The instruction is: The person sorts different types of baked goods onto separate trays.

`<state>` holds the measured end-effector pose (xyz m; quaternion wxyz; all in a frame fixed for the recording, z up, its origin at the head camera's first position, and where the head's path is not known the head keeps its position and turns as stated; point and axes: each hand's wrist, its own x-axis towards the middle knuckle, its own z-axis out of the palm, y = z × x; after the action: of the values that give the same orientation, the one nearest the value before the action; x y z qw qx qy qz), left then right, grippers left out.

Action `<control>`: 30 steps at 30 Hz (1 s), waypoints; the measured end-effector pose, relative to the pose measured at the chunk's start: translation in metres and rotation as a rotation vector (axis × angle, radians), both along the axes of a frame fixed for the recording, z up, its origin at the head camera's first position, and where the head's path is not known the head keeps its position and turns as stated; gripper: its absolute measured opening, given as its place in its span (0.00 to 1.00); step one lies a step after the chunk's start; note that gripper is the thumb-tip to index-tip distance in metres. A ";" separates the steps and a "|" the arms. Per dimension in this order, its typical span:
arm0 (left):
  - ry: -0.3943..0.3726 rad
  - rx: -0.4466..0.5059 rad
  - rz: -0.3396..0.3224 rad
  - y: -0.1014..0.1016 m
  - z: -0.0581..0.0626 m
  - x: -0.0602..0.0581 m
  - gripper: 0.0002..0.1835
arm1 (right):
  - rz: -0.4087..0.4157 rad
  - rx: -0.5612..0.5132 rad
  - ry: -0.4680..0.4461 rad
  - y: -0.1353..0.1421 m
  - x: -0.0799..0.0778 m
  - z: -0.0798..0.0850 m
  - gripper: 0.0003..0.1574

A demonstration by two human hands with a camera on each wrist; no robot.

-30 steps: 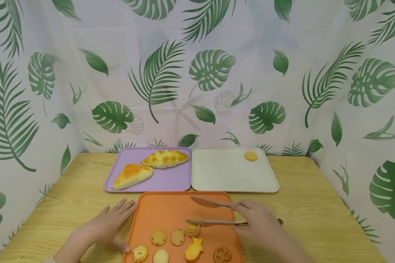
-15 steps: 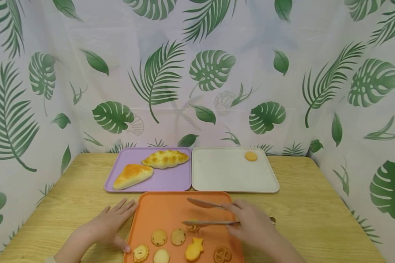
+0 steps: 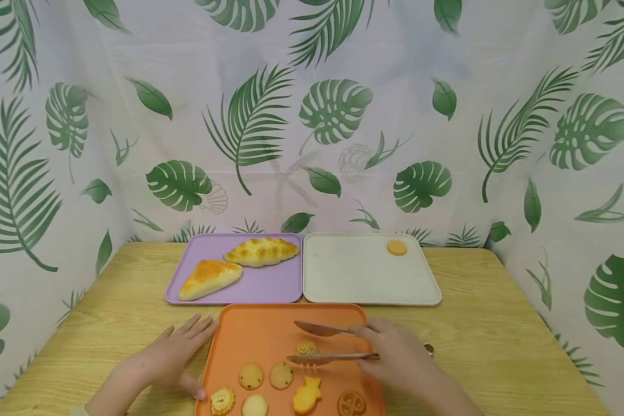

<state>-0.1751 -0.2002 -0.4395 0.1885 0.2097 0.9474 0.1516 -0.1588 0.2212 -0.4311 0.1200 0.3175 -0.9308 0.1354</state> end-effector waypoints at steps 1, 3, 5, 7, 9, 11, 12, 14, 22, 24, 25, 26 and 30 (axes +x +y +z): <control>-0.001 0.000 0.000 0.000 0.000 0.000 0.67 | 0.001 0.006 0.001 0.000 0.000 -0.001 0.30; 0.001 -0.001 -0.003 0.000 -0.001 0.000 0.67 | 0.003 0.016 0.004 -0.001 -0.001 -0.003 0.29; 0.001 -0.001 -0.003 0.000 -0.001 -0.001 0.67 | 0.002 0.030 0.012 -0.002 -0.001 -0.004 0.29; -0.003 0.000 0.001 0.000 -0.001 0.000 0.67 | 0.003 0.037 0.012 -0.003 -0.002 -0.004 0.28; 0.001 -0.002 0.000 -0.001 -0.001 0.000 0.67 | -0.007 0.043 0.011 -0.003 -0.002 -0.004 0.27; 0.007 -0.005 -0.003 -0.001 -0.002 -0.001 0.68 | -0.017 0.049 0.003 -0.004 -0.002 -0.005 0.27; 0.007 -0.006 -0.003 -0.001 -0.002 -0.001 0.68 | -0.023 0.048 -0.001 -0.004 -0.003 -0.005 0.26; 0.015 -0.009 -0.006 -0.001 -0.002 -0.001 0.68 | -0.036 0.050 -0.004 -0.004 -0.003 -0.005 0.25; 0.010 -0.010 -0.004 -0.001 -0.002 -0.001 0.68 | -0.035 0.047 0.038 0.000 -0.007 -0.006 0.23; 0.011 -0.011 -0.007 -0.001 -0.002 -0.002 0.67 | -0.043 0.052 0.051 0.002 -0.008 -0.005 0.23; 0.012 -0.011 -0.008 -0.001 -0.002 -0.002 0.67 | -0.050 0.055 0.057 0.003 -0.008 -0.005 0.23; 0.011 -0.011 -0.007 -0.001 -0.002 -0.001 0.67 | -0.054 0.058 0.060 0.004 -0.008 -0.004 0.24; 0.011 -0.008 -0.005 -0.001 -0.003 -0.001 0.67 | -0.073 0.067 0.060 0.008 -0.010 -0.002 0.23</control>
<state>-0.1759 -0.2010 -0.4421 0.1846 0.2121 0.9484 0.1462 -0.1688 0.2291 -0.4335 0.1420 0.2910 -0.9418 0.0902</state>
